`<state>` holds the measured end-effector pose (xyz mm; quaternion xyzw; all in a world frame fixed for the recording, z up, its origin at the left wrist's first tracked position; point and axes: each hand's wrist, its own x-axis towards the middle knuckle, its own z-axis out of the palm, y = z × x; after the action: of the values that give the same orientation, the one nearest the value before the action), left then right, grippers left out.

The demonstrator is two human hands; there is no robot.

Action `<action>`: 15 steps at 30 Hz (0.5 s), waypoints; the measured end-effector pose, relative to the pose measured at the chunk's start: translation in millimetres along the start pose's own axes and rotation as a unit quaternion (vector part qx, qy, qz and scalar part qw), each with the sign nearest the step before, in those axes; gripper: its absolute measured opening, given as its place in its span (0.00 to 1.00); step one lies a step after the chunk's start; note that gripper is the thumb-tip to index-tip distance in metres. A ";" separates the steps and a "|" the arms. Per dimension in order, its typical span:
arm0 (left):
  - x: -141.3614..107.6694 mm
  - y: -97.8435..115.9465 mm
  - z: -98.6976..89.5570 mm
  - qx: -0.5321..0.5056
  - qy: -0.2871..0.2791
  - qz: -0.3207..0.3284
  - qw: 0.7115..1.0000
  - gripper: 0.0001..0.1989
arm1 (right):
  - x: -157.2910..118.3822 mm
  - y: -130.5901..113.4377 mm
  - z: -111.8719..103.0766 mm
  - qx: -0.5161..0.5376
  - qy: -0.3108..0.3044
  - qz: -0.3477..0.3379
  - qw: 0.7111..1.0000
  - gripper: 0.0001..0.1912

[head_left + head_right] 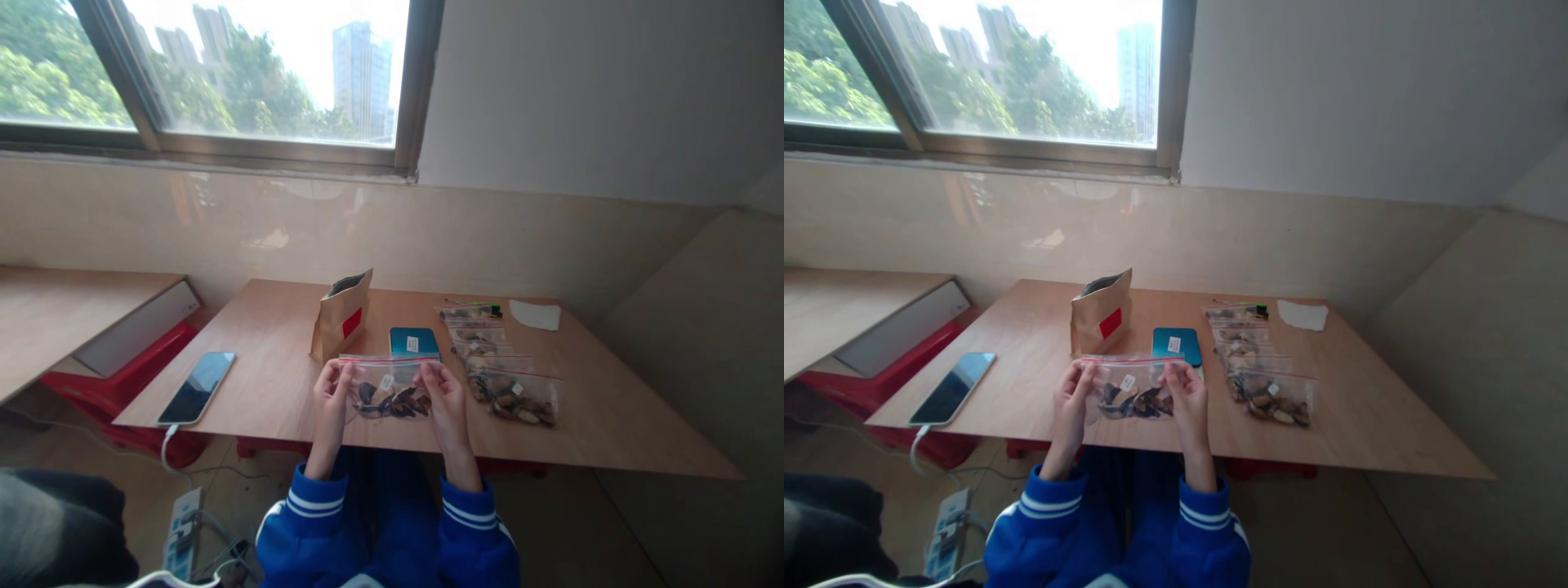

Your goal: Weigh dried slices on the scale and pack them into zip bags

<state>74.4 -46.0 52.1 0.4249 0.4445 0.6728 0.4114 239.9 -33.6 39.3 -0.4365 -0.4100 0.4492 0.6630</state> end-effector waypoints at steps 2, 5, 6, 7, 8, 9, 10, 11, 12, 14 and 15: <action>0.3 0.9 -1.3 0.012 0.003 0.009 1.000 0.12 | -0.2 0.4 -1.0 -0.012 0.007 -0.006 1.000 0.15; 0.3 2.6 -2.8 0.031 -0.005 0.014 0.999 0.12 | -0.1 -1.3 -3.5 -0.029 0.024 -0.023 0.999 0.15; 0.2 2.9 -3.2 0.036 -0.010 0.014 0.999 0.11 | 0.0 -2.3 -4.3 -0.033 0.029 -0.028 0.999 0.14; 0.2 2.9 -3.6 0.041 -0.015 0.014 0.999 0.11 | 0.1 -3.2 -5.0 -0.037 0.032 -0.032 0.998 0.14; 0.1 2.7 -4.0 0.047 -0.019 0.015 0.999 0.11 | 0.1 -4.0 -5.6 -0.039 0.034 -0.034 0.998 0.14; 0.2 2.1 -4.5 0.053 -0.023 0.017 0.998 0.11 | 0.0 -4.7 -6.0 -0.039 0.035 -0.035 0.998 0.13; 0.2 1.3 -5.1 0.060 -0.025 0.020 0.998 0.11 | -0.1 -5.2 -6.2 -0.040 0.036 -0.035 0.998 0.13; 0.3 0.4 -5.9 0.070 -0.027 0.023 0.997 0.11 | -0.4 -5.6 -6.3 -0.040 0.038 -0.036 0.998 0.12; 0.4 -0.5 -6.8 0.080 -0.025 0.027 0.996 0.11 | -0.7 -5.9 -6.2 -0.040 0.042 -0.039 0.998 0.12; 0.4 -2.1 -8.3 0.104 -0.016 0.040 0.994 0.11 | -1.3 -6.3 -5.5 -0.042 0.054 -0.052 0.996 0.11; 0.1 -2.5 -8.7 0.117 -0.009 0.049 0.992 0.11 | -1.6 -6.4 -5.0 -0.044 0.059 -0.061 0.995 0.11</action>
<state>66.6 -47.4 47.6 0.4972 0.4954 0.6316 0.3294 245.7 -37.5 43.7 -0.4653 -0.4154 0.3626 0.6924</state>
